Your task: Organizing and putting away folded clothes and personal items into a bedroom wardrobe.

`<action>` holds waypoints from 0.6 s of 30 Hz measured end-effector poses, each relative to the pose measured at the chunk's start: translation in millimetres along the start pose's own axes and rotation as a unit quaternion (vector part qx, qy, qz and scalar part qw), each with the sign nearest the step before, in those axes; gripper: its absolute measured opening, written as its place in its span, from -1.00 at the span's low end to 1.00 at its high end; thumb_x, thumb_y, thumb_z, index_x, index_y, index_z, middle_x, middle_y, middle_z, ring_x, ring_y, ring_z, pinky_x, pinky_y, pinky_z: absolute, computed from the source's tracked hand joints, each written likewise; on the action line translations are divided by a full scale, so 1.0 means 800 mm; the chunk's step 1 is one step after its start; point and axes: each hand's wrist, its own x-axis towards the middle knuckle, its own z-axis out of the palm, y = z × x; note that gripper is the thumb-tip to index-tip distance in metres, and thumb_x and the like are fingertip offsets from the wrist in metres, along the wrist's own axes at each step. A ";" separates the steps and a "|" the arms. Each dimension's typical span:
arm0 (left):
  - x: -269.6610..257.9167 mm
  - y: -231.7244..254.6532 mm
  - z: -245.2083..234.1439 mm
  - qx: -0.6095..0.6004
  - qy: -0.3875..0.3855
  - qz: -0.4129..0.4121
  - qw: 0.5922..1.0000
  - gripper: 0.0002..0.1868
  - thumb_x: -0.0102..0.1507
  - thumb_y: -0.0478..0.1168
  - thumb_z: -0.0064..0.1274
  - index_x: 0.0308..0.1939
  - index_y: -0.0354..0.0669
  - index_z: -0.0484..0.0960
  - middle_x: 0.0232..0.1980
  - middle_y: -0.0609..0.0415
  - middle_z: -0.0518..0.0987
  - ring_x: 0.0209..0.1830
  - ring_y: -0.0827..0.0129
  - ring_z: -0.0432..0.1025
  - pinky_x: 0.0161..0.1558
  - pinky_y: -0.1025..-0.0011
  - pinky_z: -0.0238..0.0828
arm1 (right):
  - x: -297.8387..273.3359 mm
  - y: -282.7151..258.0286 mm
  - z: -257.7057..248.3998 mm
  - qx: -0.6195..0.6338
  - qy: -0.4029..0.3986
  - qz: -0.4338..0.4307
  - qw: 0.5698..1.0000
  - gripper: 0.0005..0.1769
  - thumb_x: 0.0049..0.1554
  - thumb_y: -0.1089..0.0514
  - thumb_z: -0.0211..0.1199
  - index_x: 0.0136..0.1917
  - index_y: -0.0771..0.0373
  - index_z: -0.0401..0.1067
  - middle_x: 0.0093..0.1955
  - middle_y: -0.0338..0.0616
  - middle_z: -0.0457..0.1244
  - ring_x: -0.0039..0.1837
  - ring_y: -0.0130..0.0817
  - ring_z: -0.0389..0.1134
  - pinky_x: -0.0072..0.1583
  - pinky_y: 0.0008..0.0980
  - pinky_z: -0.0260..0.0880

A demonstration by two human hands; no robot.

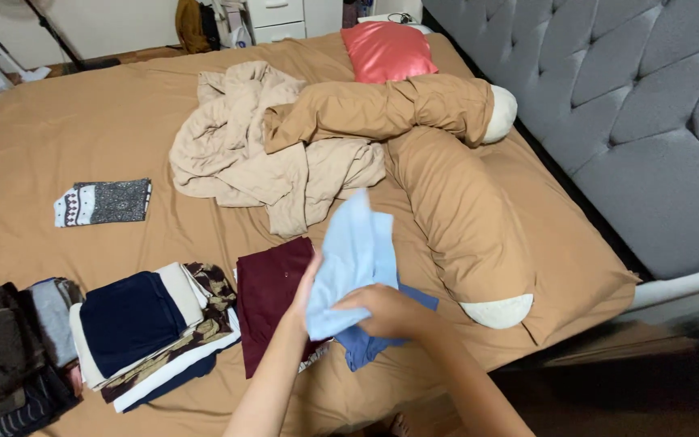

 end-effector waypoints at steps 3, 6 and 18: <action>0.033 -0.007 -0.032 -0.020 -0.003 -0.007 1.000 -0.34 0.25 0.12 0.04 0.28 -0.29 0.53 0.15 -0.22 0.62 0.08 -0.03 0.52 0.17 0.11 0.48 | -0.014 -0.012 -0.009 -0.067 -0.041 -0.067 0.995 -0.29 -0.15 0.35 0.30 0.32 0.15 0.53 0.33 -0.01 0.37 0.32 -0.01 0.38 0.31 -0.19 0.35; 0.024 -0.004 -0.020 -0.010 0.012 -0.009 1.000 -0.42 0.15 -0.10 0.00 0.19 -0.34 0.52 0.01 -0.22 0.63 -0.05 -0.06 0.53 0.06 0.08 0.48 | -0.026 -0.032 -0.037 0.026 -0.140 -0.050 0.989 -0.37 0.02 0.25 0.41 0.38 0.15 0.47 0.40 -0.05 0.31 0.39 -0.08 0.30 0.34 -0.21 0.27; 0.048 -0.054 0.029 0.376 -0.038 0.162 0.912 0.01 -0.02 -0.48 -0.13 0.55 0.07 0.16 0.50 -0.12 0.31 0.49 0.09 0.22 0.40 0.22 0.18 | 0.011 0.056 0.005 0.464 0.266 0.177 0.826 -0.22 0.16 0.04 0.29 0.56 -0.01 0.05 0.38 -0.18 0.23 0.36 -0.41 0.25 0.34 -0.36 0.26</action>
